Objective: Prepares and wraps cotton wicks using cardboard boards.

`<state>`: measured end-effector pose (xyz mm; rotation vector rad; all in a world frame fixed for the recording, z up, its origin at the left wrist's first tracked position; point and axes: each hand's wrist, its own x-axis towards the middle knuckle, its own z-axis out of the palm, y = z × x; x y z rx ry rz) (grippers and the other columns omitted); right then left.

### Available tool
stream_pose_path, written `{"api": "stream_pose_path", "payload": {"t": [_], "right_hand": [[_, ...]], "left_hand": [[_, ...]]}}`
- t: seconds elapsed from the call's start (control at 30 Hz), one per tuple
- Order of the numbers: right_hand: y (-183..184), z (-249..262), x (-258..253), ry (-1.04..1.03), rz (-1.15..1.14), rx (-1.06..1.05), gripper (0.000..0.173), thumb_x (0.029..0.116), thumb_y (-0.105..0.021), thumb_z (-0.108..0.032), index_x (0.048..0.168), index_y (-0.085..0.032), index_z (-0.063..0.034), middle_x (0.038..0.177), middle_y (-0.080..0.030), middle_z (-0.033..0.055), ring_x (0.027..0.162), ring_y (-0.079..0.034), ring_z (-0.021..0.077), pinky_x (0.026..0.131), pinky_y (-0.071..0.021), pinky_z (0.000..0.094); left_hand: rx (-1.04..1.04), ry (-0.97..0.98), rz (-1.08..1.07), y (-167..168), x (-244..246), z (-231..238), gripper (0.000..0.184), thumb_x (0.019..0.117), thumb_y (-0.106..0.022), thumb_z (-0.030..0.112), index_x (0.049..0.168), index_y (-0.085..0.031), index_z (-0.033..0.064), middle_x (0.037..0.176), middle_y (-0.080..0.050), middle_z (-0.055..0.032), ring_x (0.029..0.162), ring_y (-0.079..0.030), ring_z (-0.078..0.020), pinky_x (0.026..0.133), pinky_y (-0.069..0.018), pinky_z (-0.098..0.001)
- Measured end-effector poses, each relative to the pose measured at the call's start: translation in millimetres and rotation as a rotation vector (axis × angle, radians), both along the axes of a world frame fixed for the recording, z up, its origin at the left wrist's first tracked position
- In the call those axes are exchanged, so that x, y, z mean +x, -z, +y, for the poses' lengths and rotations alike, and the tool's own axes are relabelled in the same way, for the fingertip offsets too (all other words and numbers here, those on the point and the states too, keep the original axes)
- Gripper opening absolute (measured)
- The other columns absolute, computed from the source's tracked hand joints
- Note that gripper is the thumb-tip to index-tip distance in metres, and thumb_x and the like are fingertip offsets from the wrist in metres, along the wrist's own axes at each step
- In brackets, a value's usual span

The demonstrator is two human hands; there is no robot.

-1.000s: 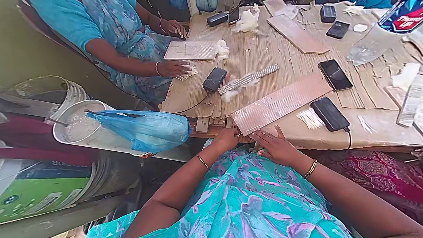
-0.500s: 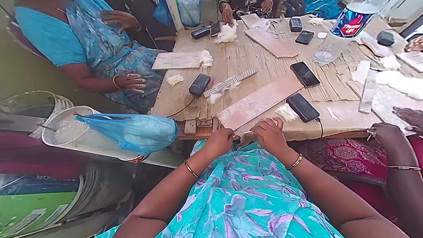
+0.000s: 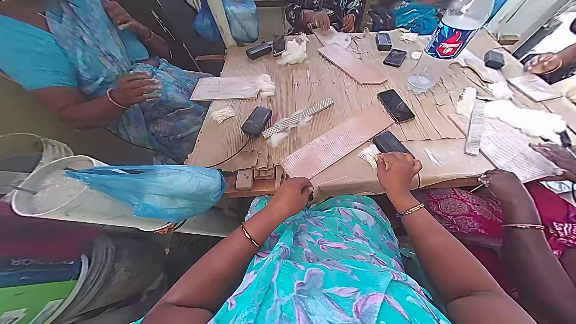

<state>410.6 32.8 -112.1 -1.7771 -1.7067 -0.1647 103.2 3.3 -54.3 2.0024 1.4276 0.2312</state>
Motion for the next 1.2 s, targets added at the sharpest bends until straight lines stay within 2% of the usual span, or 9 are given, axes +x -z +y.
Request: {"api": "stream_pose_path", "payload": {"t": [0.27,0.47,0.57,0.73,0.87,0.97,1.03,1.1,1.2], "right_hand": [[9.2,27.7,11.9,0.175,0.03,-0.202,0.028,0.105,-0.056,-0.025,0.119,-0.076,-0.012,0.123,-0.068,0.0202,0.125,-0.053,0.0466,0.1,-0.0325,0.0716],[-28.8,-11.3,25.5,0.201,0.297,-0.176,0.038,0.1055,-0.055,-0.036,0.108,-0.076,-0.0047,0.107,-0.072,0.0217,0.111,-0.061,0.0453,0.098,-0.0336,0.0707],[-41.9,-43.9,10.4,-0.062,0.325,-0.184,0.031,0.1023,-0.062,-0.032,0.11,-0.076,-0.0049,0.097,-0.074,0.0172,0.098,-0.067,0.0396,0.094,-0.0428,0.0681],[-48.6,-88.8,-30.8,-0.534,0.14,-0.339,0.045,0.0969,-0.065,-0.047,0.124,-0.075,-0.0123,0.123,-0.072,0.0119,0.124,-0.06,0.0355,0.108,-0.0341,0.0656],[-48.1,-106.8,-41.1,-0.563,0.061,-0.13,0.027,0.1015,-0.059,-0.025,0.104,-0.079,-0.0073,0.095,-0.076,0.0102,0.096,-0.069,0.0303,0.098,-0.0432,0.0564],[-50.7,-114.4,-32.5,-0.492,0.07,-0.016,0.024,0.0997,-0.06,-0.02,0.099,-0.079,-0.0069,0.09,-0.076,0.0087,0.09,-0.07,0.0293,0.094,-0.0451,0.0555],[-54.1,-118.1,-23.3,-0.416,0.126,-0.012,0.022,0.0987,-0.061,-0.019,0.101,-0.08,-0.0061,0.09,-0.076,0.0101,0.091,-0.069,0.0309,0.094,-0.0442,0.0569],[-50.3,-118.9,-15.0,-0.364,0.155,0.017,0.019,0.0957,-0.064,-0.017,0.098,-0.08,-0.0053,0.089,-0.076,0.0121,0.089,-0.07,0.0328,0.092,-0.0471,0.0592],[-39.0,-114.4,-6.0,-0.293,0.095,-0.137,0.027,0.1022,-0.057,-0.024,0.105,-0.079,-0.0087,0.097,-0.076,0.0103,0.101,-0.07,0.0291,0.101,-0.0456,0.055]], "left_hand": [[-0.062,0.061,0.069,16.0,-14.1,-6.9,0.034,0.1104,-0.044,0.019,0.125,-0.067,-0.0012,0.124,-0.067,-0.0197,0.119,-0.063,-0.0293,0.107,-0.0465,-0.0458],[-0.045,0.062,0.056,9.3,-8.2,-11.5,0.034,0.1104,-0.045,0.02,0.127,-0.067,0.0008,0.125,-0.067,-0.0182,0.12,-0.063,-0.028,0.108,-0.0461,-0.0458],[0.005,0.121,0.064,-1.1,6.5,-15.3,0.034,0.1103,-0.044,0.022,0.125,-0.068,0.0016,0.124,-0.068,-0.017,0.119,-0.064,-0.0282,0.107,-0.0466,-0.0475],[0.107,0.252,0.162,-28.1,35.3,-33.4,0.036,0.1108,-0.04,0.02,0.129,-0.065,0.0013,0.126,-0.066,-0.0197,0.124,-0.062,-0.0331,0.107,-0.046,-0.0523],[0.276,0.305,0.168,-45.5,49.4,-48.3,0.033,0.1089,-0.043,0.017,0.126,-0.066,0.0008,0.12,-0.067,-0.0203,0.117,-0.065,-0.0357,0.102,-0.0497,-0.0525],[0.612,0.298,-0.099,-48.9,46.3,-62.6,0.027,0.1,-0.06,0.017,0.121,-0.07,0.0028,0.121,-0.068,-0.0197,0.115,-0.065,-0.0372,0.098,-0.052,-0.0541],[0.701,0.364,-0.391,-75.5,45.4,-84.8,0.025,0.0979,-0.065,0.023,0.116,-0.073,0.0072,0.121,-0.069,-0.0127,0.115,-0.065,-0.0239,0.096,-0.0546,-0.0395],[0.514,0.594,-0.819,-115.2,44.5,-116.4,0.023,0.1029,-0.063,0.026,0.114,-0.07,0.0063,0.119,-0.067,-0.0054,0.115,-0.063,-0.0086,0.095,-0.0553,-0.0238],[-0.102,1.019,-1.291,-181.3,45.1,-167.4,0.027,0.1044,-0.057,0.026,0.119,-0.062,0.0045,0.121,-0.064,-0.0062,0.113,-0.063,-0.0143,0.095,-0.0549,-0.0296]]}}
